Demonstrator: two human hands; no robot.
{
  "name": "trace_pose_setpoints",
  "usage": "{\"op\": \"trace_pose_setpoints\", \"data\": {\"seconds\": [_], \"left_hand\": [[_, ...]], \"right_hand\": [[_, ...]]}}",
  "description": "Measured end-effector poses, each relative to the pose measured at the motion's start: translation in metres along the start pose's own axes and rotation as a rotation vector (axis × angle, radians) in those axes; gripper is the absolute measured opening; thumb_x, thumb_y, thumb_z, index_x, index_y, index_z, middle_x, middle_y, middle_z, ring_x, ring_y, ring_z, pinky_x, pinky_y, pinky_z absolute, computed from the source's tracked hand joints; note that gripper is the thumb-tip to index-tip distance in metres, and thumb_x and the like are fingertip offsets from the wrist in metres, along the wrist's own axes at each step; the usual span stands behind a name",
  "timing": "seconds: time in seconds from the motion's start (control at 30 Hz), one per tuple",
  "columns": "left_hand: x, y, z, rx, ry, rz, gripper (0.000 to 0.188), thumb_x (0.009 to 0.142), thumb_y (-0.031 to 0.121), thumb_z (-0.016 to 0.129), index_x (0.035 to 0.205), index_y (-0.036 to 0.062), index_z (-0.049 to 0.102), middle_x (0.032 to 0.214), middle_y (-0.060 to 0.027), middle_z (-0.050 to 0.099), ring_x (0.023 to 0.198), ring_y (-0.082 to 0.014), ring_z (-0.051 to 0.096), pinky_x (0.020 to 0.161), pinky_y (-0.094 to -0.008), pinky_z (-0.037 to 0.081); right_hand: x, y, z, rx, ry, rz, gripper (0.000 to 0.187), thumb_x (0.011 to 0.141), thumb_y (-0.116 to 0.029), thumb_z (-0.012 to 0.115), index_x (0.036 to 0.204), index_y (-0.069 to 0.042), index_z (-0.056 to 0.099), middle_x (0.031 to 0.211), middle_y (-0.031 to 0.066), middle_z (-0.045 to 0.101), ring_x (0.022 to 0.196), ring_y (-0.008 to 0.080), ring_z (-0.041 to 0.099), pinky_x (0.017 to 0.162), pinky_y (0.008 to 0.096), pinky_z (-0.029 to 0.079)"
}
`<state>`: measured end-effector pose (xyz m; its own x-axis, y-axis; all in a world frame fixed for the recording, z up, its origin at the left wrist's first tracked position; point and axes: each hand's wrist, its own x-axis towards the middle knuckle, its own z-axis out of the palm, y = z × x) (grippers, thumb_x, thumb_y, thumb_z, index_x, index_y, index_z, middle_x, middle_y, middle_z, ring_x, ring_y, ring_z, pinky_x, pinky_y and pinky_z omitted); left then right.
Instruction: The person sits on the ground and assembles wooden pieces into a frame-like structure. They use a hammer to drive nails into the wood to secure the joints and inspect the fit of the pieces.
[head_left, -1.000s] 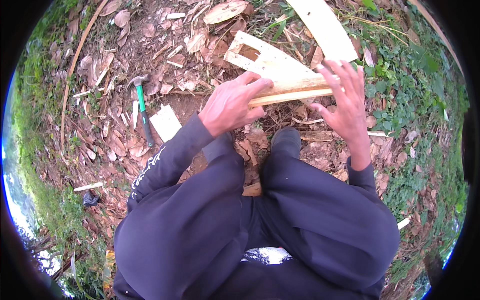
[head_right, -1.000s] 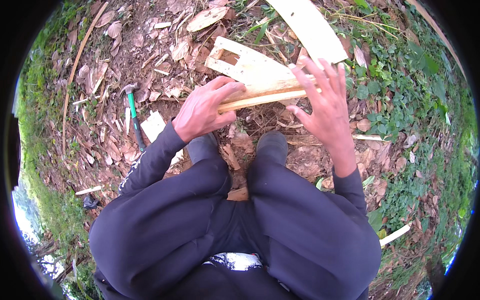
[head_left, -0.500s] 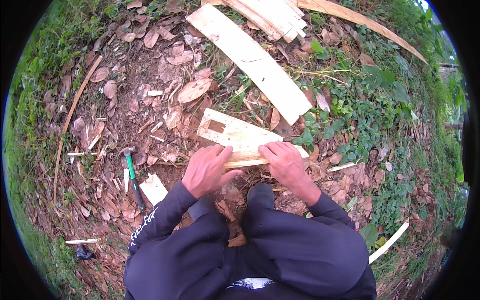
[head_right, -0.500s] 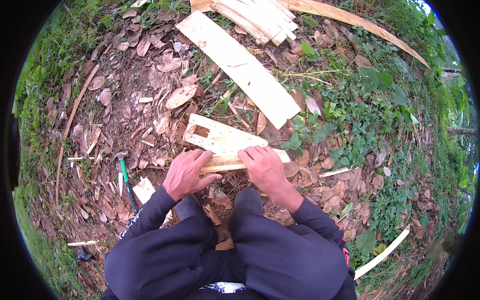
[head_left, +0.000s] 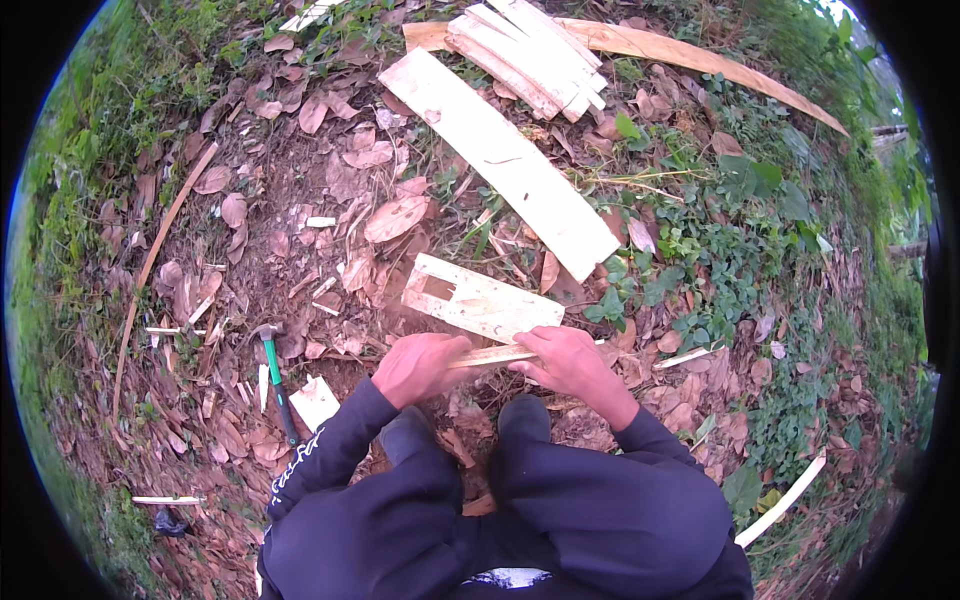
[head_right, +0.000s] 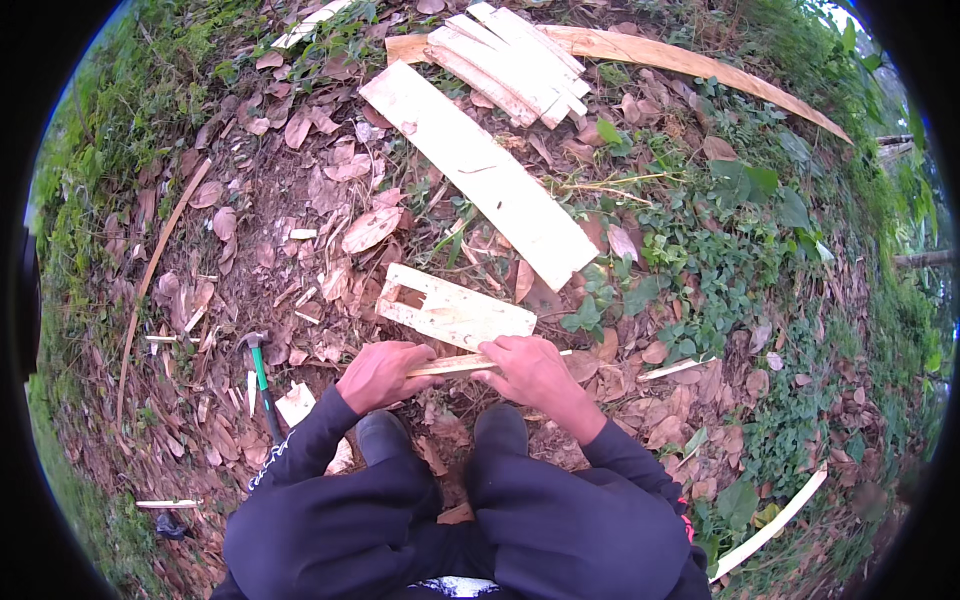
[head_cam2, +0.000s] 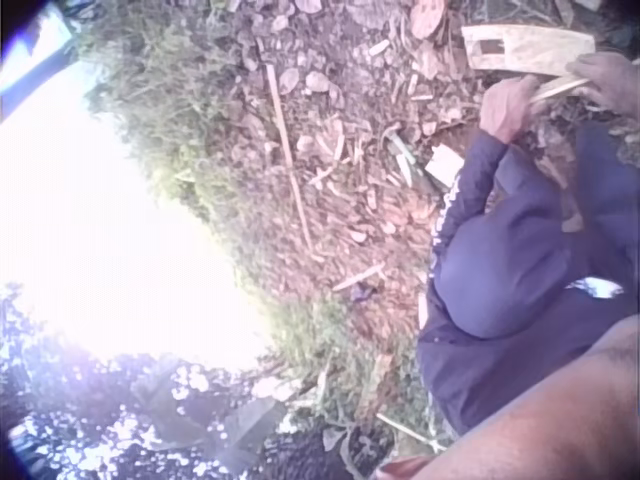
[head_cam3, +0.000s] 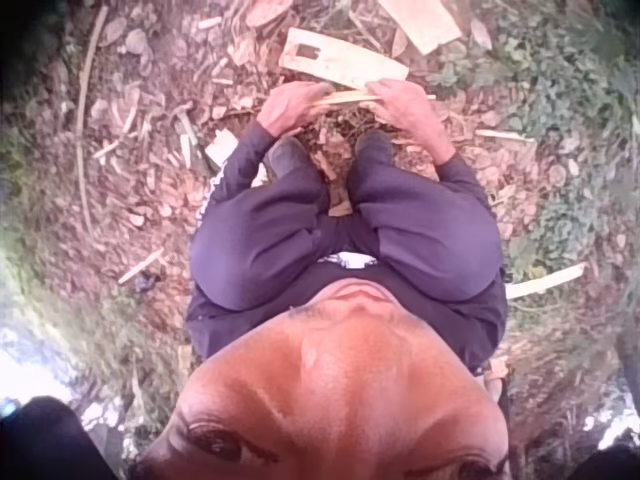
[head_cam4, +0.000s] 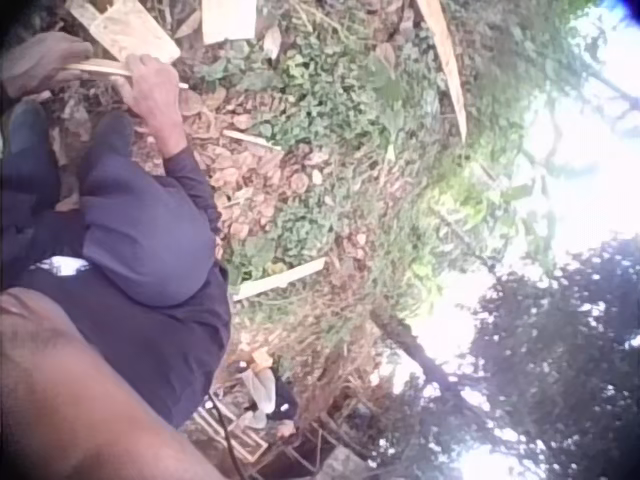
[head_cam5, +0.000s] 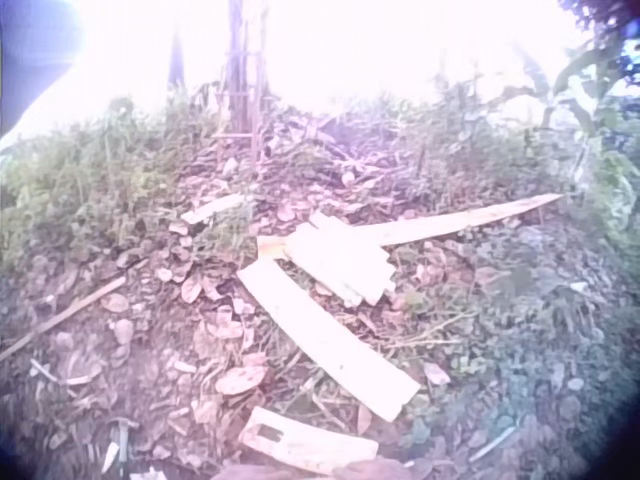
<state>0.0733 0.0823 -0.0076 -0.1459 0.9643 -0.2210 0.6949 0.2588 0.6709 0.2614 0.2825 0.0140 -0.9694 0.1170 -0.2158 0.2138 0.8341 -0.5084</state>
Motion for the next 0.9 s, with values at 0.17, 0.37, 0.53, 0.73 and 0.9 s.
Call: {"op": "trace_pose_setpoints", "data": {"seconds": [0.17,0.37,0.53,0.73,0.9], "left_hand": [[0.003,-0.016,0.03,-0.118,-0.026,0.006,0.038,0.09,0.04,0.073,0.102,0.0046,0.073,0.087,-0.0177,0.072,0.079,-0.037,0.07,0.072,-0.0469,0.053],[-0.013,-0.024,0.054,-0.241,-0.214,-0.118,0.035,0.089,0.033,0.076,0.103,0.0015,0.073,0.091,-0.0198,0.073,0.086,-0.0382,0.07,0.077,-0.0436,0.053],[-0.016,-0.021,0.06,-0.264,-0.179,-0.051,0.034,0.085,0.029,0.079,0.104,0.0016,0.072,0.094,-0.0163,0.069,0.09,-0.0356,0.067,0.081,-0.0441,0.052],[-0.012,-0.01,0.059,-0.25,-0.12,-0.066,0.042,0.088,0.034,0.077,0.118,0.0049,0.069,0.093,-0.0162,0.069,0.088,-0.0352,0.067,0.08,-0.0443,0.052],[-0.027,-0.01,0.05,-0.276,-0.137,-0.197,0.054,0.094,0.045,0.069,0.129,0.0034,0.063,0.104,-0.0195,0.07,0.098,-0.0384,0.068,0.084,-0.0456,0.053]], "right_hand": [[-0.005,0.024,0.057,0.068,0.022,-0.032,0.035,0.094,-0.041,0.067,0.102,-0.007,0.069,0.089,0.0094,0.065,0.09,0.0297,0.068,0.076,0.0437,0.056],[-0.021,0.015,0.095,0.13,-0.036,0.04,0.035,0.09,-0.044,0.07,0.092,-0.009,0.07,0.087,0.0077,0.065,0.09,0.0288,0.068,0.074,0.0449,0.055],[-0.029,0.01,0.096,0.166,0.002,0.081,0.036,0.085,-0.044,0.075,0.091,-0.009,0.07,0.087,0.0072,0.066,0.09,0.0296,0.068,0.073,0.0468,0.054],[-0.034,0.015,0.092,0.218,0.081,0.088,0.034,0.084,-0.038,0.075,0.095,-0.007,0.066,0.089,0.01,0.066,0.092,0.0329,0.067,0.077,0.048,0.052],[-0.021,0.004,0.078,0.284,-0.086,0.125,0.032,0.084,-0.033,0.076,0.101,-0.008,0.066,0.094,0.0108,0.068,0.095,0.0338,0.067,0.079,0.0479,0.051]]}}
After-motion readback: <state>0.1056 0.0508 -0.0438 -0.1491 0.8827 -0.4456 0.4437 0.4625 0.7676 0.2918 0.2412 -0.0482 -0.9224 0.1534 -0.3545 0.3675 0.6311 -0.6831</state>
